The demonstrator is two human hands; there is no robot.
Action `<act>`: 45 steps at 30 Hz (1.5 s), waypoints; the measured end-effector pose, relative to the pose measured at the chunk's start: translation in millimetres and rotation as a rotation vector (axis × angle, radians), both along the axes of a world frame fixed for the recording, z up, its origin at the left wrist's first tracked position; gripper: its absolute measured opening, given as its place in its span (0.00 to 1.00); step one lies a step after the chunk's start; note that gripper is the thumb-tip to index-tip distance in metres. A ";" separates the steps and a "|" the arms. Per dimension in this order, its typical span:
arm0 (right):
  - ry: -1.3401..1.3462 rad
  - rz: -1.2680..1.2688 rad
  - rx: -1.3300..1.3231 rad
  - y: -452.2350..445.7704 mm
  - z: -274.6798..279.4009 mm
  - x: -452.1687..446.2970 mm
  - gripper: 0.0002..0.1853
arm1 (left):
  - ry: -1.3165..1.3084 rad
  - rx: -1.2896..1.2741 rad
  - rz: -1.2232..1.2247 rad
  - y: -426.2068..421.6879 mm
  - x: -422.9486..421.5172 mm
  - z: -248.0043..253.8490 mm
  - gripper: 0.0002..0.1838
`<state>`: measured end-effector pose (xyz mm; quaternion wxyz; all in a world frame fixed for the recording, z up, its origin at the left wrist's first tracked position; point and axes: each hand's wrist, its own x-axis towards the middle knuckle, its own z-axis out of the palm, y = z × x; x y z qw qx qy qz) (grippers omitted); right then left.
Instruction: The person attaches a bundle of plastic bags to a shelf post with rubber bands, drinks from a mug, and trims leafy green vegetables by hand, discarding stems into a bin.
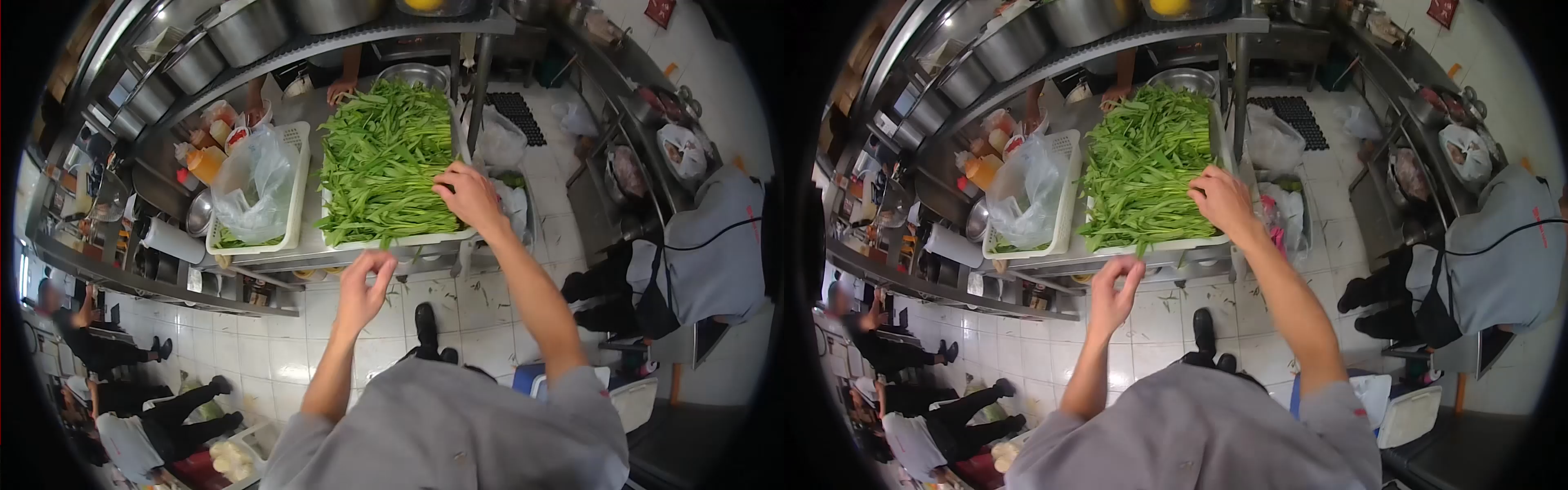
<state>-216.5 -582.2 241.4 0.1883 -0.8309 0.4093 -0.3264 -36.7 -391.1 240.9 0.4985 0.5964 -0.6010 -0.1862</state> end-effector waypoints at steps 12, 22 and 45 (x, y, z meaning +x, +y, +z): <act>0.184 0.130 0.299 -45.7 53.9 14.2 0.09 | -0.290 -0.152 -0.188 -146.3 9.6 59.0 0.07; -0.324 0.294 0.327 -87.1 59.9 3.0 0.14 | -0.021 -0.069 0.198 -188.2 76.8 125.1 0.12; -0.580 0.894 0.487 -162.2 168.6 -42.5 0.11 | 0.554 -0.221 -0.194 -210.5 -40.6 165.0 0.10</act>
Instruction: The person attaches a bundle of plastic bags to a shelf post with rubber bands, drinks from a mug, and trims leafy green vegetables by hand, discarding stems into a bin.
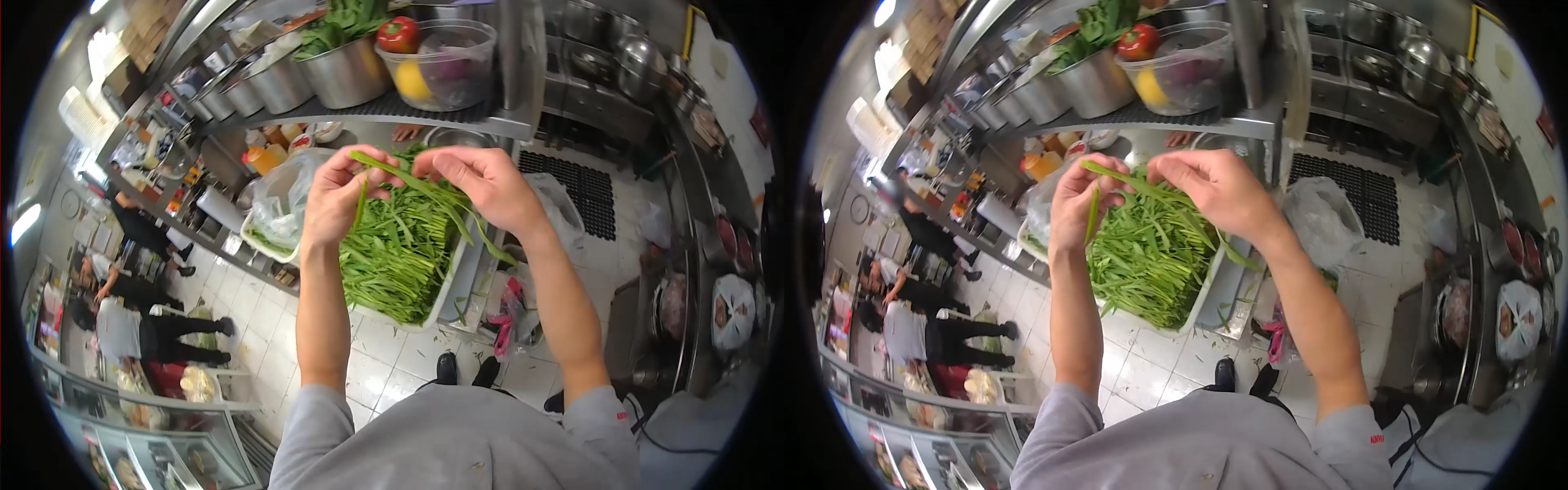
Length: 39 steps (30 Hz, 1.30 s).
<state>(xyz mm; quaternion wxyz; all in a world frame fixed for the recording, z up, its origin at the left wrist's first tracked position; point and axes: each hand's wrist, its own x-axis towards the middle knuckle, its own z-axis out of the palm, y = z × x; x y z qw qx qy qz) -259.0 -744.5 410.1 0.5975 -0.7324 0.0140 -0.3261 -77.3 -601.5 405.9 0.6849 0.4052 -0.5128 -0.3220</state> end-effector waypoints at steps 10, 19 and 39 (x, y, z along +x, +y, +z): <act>0.378 -0.164 0.272 -3.0 -50.2 -95.2 0.10 | 0.111 0.380 -0.284 -49.4 -63.5 -56.2 0.17; 0.412 -0.334 0.650 -12.0 -150.2 -208.1 0.08 | -0.810 0.124 0.200 -99.0 -120.5 -110.8 0.07; 0.570 -0.501 0.615 -20.0 -211.6 -256.1 0.07 | -1.071 0.649 0.234 -162.1 -183.4 -192.4 0.10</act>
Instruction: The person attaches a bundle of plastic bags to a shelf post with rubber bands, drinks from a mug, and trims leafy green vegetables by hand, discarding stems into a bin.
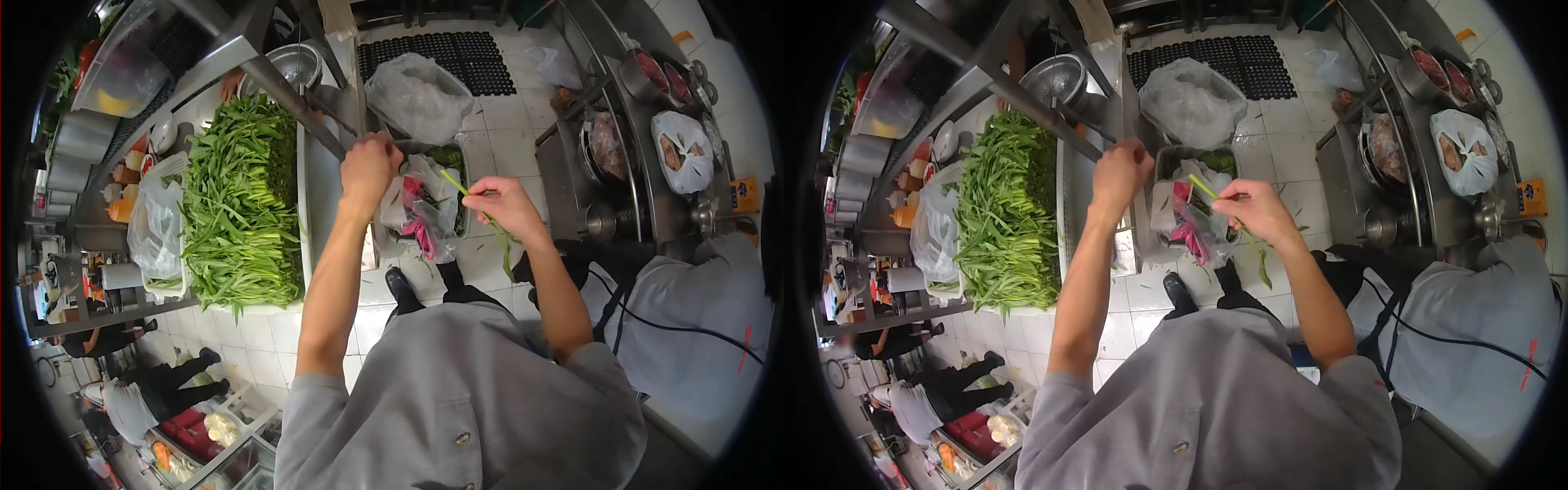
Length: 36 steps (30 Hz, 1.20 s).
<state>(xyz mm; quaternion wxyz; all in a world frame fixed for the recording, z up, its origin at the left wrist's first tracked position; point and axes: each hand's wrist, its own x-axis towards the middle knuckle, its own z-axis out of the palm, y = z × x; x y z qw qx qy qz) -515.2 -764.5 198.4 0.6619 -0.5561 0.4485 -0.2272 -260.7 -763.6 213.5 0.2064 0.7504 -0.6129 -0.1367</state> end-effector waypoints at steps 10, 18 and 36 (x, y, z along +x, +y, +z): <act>0.247 0.149 -0.508 1.8 -25.2 6.2 0.11 | 0.059 0.045 -0.539 41.1 -45.3 -9.8 0.10; 0.496 0.534 -0.802 71.2 -21.8 -12.8 0.08 | 0.223 0.089 -0.495 140.5 -79.5 -45.2 0.06; 0.294 -0.251 -0.465 72.3 -127.4 -11.2 0.10 | 0.192 -0.149 -0.143 22.0 -31.2 -102.6 0.13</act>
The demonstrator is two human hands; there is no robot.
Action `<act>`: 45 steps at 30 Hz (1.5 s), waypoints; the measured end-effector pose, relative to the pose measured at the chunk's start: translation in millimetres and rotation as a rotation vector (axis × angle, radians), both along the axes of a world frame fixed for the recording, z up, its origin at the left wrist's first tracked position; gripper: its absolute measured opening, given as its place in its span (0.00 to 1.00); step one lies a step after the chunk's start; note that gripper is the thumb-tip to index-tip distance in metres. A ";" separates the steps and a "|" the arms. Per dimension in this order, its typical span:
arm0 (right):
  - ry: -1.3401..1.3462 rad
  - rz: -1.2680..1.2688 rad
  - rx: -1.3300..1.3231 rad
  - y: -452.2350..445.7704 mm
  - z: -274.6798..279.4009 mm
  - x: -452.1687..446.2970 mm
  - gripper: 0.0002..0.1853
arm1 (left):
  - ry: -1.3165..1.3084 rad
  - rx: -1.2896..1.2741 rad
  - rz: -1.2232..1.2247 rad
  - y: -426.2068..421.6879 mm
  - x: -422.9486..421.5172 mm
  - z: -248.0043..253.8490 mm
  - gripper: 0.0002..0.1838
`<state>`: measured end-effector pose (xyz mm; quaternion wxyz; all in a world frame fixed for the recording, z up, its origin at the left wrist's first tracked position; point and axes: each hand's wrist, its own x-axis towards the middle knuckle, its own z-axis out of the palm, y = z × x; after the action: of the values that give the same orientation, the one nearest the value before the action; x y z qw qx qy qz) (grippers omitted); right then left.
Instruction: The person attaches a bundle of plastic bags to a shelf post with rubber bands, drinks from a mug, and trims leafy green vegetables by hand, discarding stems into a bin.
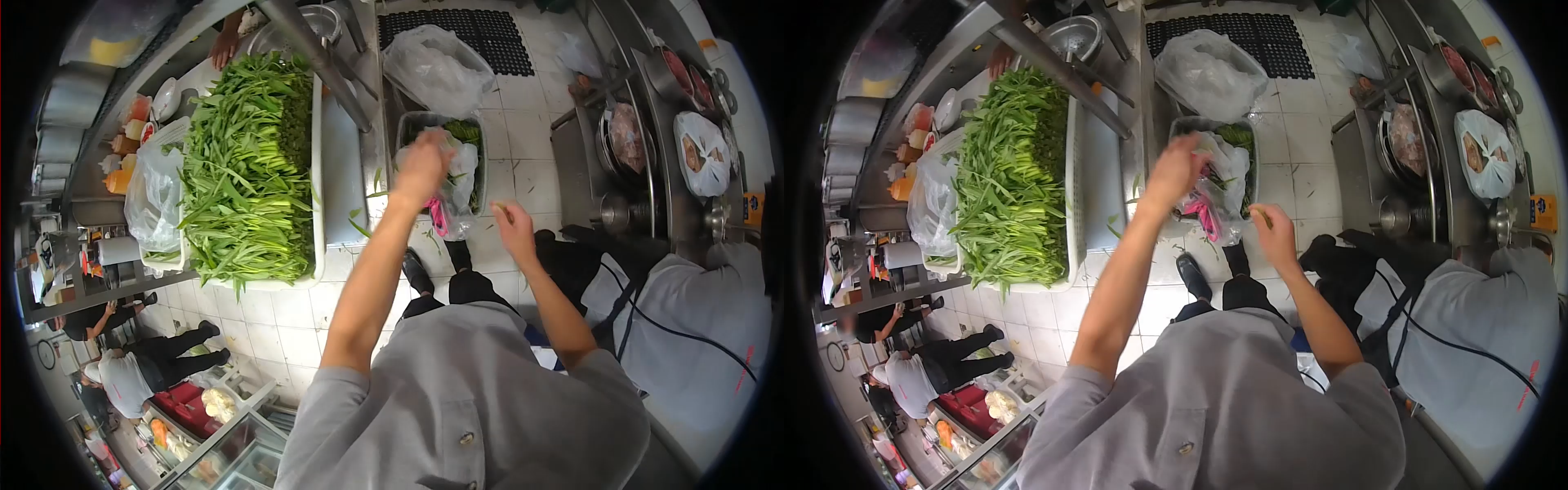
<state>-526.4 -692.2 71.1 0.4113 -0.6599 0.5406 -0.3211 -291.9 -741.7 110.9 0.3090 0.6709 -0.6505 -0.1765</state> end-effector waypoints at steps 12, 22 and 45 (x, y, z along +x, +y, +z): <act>0.563 0.377 0.479 -68.4 -246.0 31.8 0.34 | 0.542 0.535 0.036 180.6 -38.1 -42.4 0.18; -0.489 0.457 0.970 -155.4 3.0 99.2 0.13 | 0.412 0.273 0.250 133.0 -61.6 -47.1 0.59; -0.373 0.642 -0.353 -145.8 250.0 61.3 0.18 | 0.084 -0.613 -0.151 0.0 2.4 258.9 0.09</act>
<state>-465.2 -838.0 321.1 0.4619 -0.7860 0.1601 -0.3785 -289.4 -741.6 369.7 0.5095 0.4885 -0.7080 -0.0222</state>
